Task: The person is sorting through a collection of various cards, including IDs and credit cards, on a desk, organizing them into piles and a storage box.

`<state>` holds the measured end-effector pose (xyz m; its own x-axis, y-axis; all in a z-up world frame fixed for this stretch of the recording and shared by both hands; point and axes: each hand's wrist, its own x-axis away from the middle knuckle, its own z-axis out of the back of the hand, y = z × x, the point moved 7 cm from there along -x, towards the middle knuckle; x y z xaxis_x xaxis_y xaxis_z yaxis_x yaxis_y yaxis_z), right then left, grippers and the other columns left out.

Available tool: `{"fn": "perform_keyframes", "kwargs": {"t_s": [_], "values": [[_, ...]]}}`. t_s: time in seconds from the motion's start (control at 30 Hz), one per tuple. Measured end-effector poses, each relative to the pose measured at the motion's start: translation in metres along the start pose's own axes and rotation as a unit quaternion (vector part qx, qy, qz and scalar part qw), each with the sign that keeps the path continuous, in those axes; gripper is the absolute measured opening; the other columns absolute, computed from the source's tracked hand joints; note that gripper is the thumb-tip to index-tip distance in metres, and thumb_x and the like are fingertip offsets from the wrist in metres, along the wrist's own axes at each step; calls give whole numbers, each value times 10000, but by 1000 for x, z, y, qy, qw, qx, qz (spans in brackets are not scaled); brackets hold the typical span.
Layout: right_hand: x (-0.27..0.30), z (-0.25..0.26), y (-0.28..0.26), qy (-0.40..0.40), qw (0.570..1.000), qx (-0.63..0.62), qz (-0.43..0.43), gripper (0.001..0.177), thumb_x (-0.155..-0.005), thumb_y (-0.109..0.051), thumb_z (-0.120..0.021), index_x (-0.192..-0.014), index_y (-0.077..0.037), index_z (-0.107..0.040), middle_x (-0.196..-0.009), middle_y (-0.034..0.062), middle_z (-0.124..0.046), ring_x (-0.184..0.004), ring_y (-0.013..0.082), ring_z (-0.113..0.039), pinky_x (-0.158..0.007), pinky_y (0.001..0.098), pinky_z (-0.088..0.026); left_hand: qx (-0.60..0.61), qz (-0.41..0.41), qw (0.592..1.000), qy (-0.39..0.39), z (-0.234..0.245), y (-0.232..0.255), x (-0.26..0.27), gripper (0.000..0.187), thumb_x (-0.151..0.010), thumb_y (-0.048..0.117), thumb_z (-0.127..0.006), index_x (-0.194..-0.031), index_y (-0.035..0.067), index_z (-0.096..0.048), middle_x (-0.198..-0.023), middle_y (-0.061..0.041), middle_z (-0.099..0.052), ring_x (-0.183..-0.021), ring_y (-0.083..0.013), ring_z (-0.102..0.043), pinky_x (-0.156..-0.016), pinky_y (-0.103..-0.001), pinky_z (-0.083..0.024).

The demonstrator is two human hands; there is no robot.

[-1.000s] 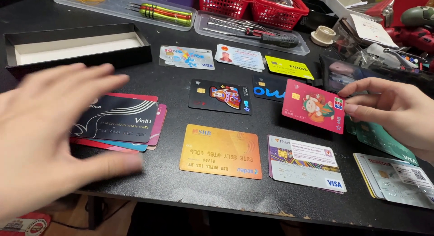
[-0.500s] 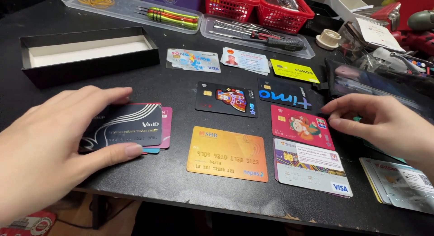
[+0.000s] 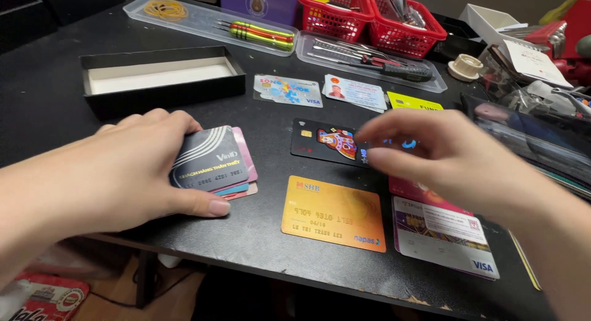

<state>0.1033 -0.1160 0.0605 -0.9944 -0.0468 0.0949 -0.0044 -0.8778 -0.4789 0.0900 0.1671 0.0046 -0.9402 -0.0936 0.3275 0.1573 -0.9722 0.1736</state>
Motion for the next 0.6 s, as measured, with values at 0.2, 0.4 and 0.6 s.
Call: {"fn": "perform_keyframes", "kwargs": {"t_s": [0.2,0.4,0.6], "values": [[-11,-70,-73,-131,956,-117,236,613,-907,-347,-637,-1496,-246,-498,-1092,-6,-712,-953,64,-642,-792,235,-499,11,-35,999,32,12,14,20,962,-663,631,-993,-1323,273,-390,-1093,-50,-745,-1089,-299,-693,-892,-414,-531],[-3,-91,-114,-31,933,-93,346,446,-895,-215,-653,-1334,-198,-576,-1048,-63,-655,-773,127,-470,-722,282,-438,-5,-313,863,397,7,19,43,800,-656,485,-915,-1267,115,-556,-1088,-24,-616,-979,-274,-577,-867,-471,-389],[12,-97,-111,8,915,-130,382,441,-853,-21,-561,-1278,-141,-584,-1183,10,-744,-1082,140,-686,-950,282,-487,307,-156,856,385,2,-26,50,667,-828,421,-786,-1345,111,-499,-1294,-112,-520,-1177,-257,-593,-998,-384,-421]]}}
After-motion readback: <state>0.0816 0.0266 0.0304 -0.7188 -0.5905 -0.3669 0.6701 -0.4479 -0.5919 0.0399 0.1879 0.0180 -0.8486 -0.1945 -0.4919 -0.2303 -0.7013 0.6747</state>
